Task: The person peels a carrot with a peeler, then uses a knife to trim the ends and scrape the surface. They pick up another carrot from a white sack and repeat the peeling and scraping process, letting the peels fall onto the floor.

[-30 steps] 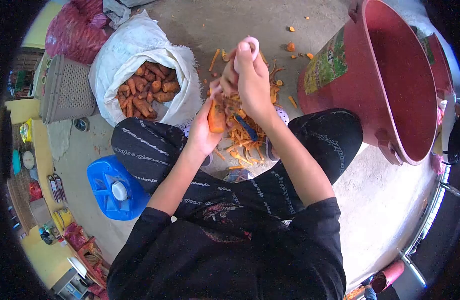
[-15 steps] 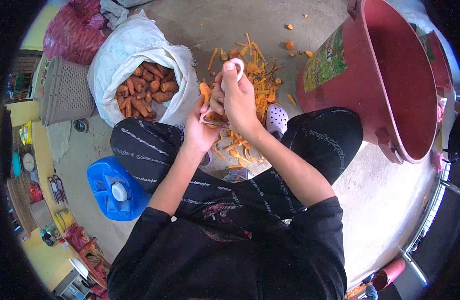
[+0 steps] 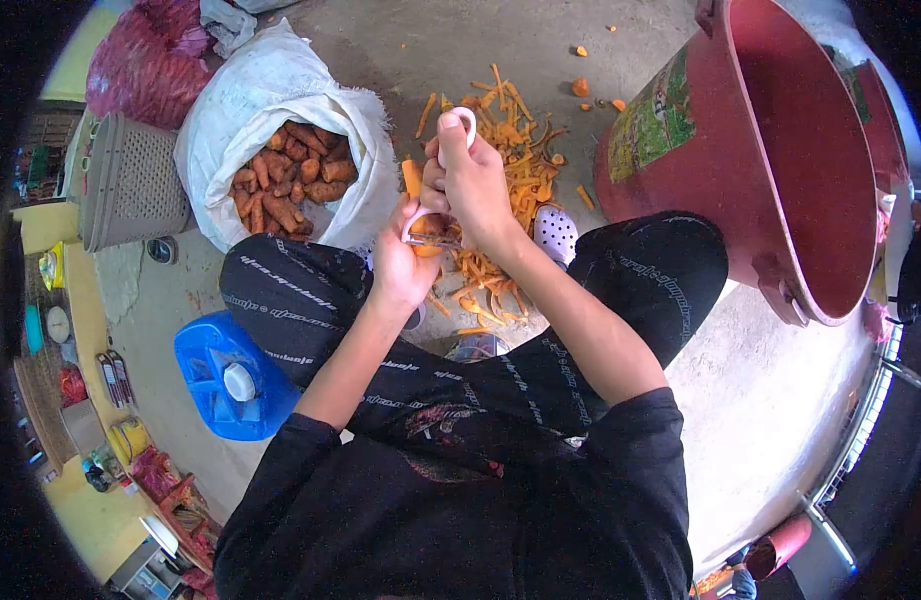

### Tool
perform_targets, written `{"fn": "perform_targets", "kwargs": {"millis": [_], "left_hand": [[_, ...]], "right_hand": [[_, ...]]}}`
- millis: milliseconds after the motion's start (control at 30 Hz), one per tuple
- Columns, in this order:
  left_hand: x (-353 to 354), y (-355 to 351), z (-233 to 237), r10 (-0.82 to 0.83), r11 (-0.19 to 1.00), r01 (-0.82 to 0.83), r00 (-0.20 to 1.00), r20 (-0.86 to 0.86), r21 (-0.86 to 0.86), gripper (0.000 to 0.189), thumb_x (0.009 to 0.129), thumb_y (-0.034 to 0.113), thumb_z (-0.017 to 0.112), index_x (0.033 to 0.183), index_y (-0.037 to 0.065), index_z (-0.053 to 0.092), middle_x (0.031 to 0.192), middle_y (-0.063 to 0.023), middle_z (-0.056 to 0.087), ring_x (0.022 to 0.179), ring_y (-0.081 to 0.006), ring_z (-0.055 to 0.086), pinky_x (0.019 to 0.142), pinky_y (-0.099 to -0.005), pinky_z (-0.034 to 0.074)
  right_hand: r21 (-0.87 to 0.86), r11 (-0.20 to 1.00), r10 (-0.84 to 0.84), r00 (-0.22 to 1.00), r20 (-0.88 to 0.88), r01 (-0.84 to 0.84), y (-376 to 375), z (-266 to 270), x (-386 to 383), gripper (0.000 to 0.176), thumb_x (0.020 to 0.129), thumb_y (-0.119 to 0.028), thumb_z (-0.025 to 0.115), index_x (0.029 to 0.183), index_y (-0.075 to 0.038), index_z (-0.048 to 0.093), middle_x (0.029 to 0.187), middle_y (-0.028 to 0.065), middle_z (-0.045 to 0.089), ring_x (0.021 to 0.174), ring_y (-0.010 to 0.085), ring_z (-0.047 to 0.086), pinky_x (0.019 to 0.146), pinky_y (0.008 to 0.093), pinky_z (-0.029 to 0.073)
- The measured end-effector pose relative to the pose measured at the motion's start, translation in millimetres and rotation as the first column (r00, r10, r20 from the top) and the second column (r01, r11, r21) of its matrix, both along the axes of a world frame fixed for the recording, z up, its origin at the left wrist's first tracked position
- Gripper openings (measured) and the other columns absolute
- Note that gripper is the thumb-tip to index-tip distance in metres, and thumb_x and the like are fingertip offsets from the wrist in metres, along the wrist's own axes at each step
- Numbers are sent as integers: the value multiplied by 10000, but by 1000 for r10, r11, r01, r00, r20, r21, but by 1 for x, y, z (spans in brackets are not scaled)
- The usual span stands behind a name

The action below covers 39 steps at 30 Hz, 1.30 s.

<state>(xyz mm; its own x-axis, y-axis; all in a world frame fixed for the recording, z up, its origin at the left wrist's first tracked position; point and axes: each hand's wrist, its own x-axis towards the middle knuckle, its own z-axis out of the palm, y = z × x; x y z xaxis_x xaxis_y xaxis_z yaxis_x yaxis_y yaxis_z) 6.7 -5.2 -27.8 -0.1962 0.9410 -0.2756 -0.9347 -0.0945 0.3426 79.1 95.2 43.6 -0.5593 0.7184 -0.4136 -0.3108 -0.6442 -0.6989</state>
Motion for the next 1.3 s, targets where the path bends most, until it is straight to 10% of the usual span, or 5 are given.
{"fn": "perform_targets", "kwargs": {"millis": [333, 533, 667, 900, 1300], "left_hand": [[15, -1, 35, -88, 964, 6, 951, -297, -266, 266, 984, 287, 362, 1133, 107, 489, 875, -37, 540, 724, -136, 502, 594, -304, 418], [19, -5, 29, -196, 940, 125, 960, -202, -316, 320, 983, 347, 363, 1005, 49, 477, 816, -79, 536, 672, -156, 530, 550, -293, 441], [12, -8, 23, -313, 933, 249, 916, -249, -259, 297, 978, 347, 372, 1060, 81, 478, 860, -39, 506, 734, -149, 529, 548, -292, 432], [9, -3, 29, -223, 947, 155, 947, -230, -280, 236, 948, 293, 468, 1057, 84, 486, 841, -61, 529, 756, -160, 550, 614, -327, 488], [-4, 5, 22, -72, 996, 70, 996, -48, -58, 234, 947, 304, 385, 977, 135, 543, 776, 13, 571, 784, -127, 566, 743, -310, 461]], "right_hand": [[59, 987, -150, 989, -6, 150, 21, -11, 4, 379, 932, -411, 468, 797, -64, 404, 569, -19, 320, 417, 83, 318, 388, 253, 340], [60, 976, -206, 978, -34, 208, 46, -24, 1, 372, 948, -395, 435, 774, -70, 390, 575, -1, 352, 414, 101, 361, 425, 313, 474], [309, 905, -309, 951, 2, 294, 74, -56, -1, 332, 936, -382, 462, 817, -77, 409, 614, 3, 377, 442, 100, 398, 400, 277, 343], [663, 723, -343, 934, 98, 196, 73, -25, 0, 343, 973, -375, 379, 853, -54, 400, 554, 17, 405, 459, 130, 490, 458, 281, 448], [97, 994, -34, 993, -117, 45, -15, 18, 10, 412, 951, -461, 408, 819, -71, 415, 508, -12, 309, 376, 99, 318, 369, 254, 287]]}}
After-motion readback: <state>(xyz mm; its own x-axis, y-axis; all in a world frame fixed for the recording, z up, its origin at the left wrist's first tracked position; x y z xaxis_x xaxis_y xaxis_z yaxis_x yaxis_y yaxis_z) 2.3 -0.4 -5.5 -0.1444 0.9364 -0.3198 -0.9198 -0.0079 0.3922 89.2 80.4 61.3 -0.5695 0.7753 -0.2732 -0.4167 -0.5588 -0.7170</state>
